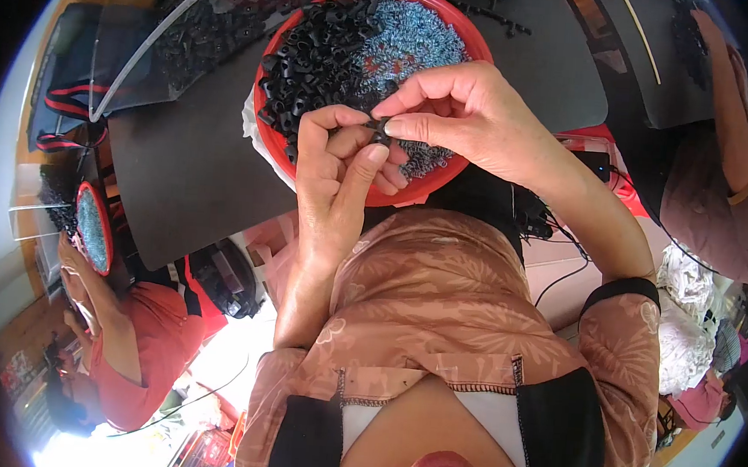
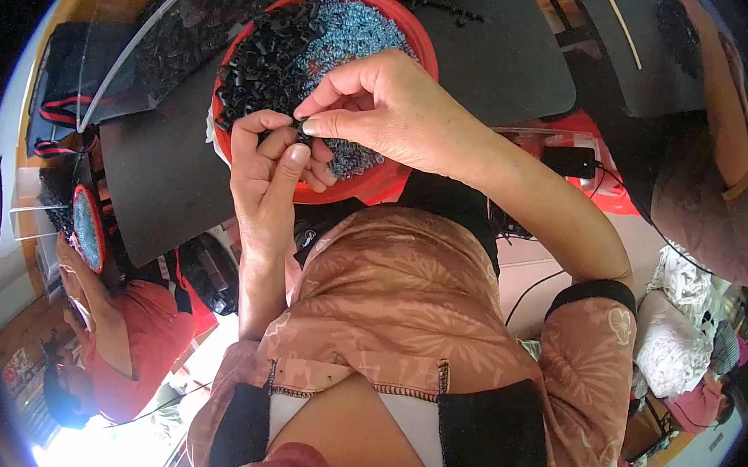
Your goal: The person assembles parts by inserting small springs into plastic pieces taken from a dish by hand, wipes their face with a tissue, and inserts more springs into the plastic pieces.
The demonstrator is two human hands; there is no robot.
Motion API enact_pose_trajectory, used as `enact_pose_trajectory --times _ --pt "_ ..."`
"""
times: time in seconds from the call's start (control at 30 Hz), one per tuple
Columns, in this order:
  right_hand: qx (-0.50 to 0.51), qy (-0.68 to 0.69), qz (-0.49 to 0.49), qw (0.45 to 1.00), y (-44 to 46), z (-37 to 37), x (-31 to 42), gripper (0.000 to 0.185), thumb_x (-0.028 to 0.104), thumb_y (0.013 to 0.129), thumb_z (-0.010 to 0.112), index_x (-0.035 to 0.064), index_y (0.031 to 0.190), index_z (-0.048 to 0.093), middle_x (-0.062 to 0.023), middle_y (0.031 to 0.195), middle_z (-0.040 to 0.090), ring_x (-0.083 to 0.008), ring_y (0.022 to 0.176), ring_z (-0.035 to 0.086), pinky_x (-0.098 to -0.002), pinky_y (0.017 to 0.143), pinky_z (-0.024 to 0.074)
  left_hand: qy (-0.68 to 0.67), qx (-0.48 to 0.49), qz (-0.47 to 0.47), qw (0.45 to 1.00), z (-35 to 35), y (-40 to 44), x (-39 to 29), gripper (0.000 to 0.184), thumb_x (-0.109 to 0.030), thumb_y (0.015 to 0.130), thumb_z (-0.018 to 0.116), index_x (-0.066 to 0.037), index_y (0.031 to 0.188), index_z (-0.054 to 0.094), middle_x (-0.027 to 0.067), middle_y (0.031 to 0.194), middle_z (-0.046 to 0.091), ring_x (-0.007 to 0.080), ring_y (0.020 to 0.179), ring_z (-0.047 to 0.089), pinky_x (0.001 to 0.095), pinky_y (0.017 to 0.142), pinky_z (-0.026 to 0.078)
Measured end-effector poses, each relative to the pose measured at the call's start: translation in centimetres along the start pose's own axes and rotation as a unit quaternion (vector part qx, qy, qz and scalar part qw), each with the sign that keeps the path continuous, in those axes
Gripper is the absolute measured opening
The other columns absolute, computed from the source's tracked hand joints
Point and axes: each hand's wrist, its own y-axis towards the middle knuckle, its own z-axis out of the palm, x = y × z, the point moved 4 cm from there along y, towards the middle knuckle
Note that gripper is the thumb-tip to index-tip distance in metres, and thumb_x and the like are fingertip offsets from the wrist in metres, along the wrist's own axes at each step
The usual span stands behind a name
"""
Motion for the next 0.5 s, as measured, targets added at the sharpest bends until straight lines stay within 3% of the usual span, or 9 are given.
enact_pose_trajectory --times 0.27,0.5 --pt "-0.006 0.029 0.028 0.999 -0.1 -0.3 -1.3 0.021 0.011 0.089 0.070 -0.0028 0.104 0.070 -0.0049 0.085 0.069 -0.0067 0.079 0.061 -0.0221 0.072 0.0492 0.042 0.018 -0.057 0.997 -0.3 0.3 0.4 0.017 -0.004 0.098 0.053 0.001 0.112 0.043 0.0128 0.085 0.065 0.0119 0.067 0.061 0.0221 0.060 0.051" --pt "-0.005 -0.005 0.014 1.000 -0.4 0.0 -1.1 0.020 0.013 0.091 0.069 -0.0021 0.103 0.071 -0.0038 0.084 0.069 -0.0060 0.076 0.060 -0.0227 0.069 0.0486 0.041 0.020 -0.024 0.999 -0.4 0.1 0.2 0.010 -0.005 0.099 0.052 0.001 0.105 0.047 0.0114 0.084 0.065 0.0115 0.067 0.062 0.0221 0.060 0.051"
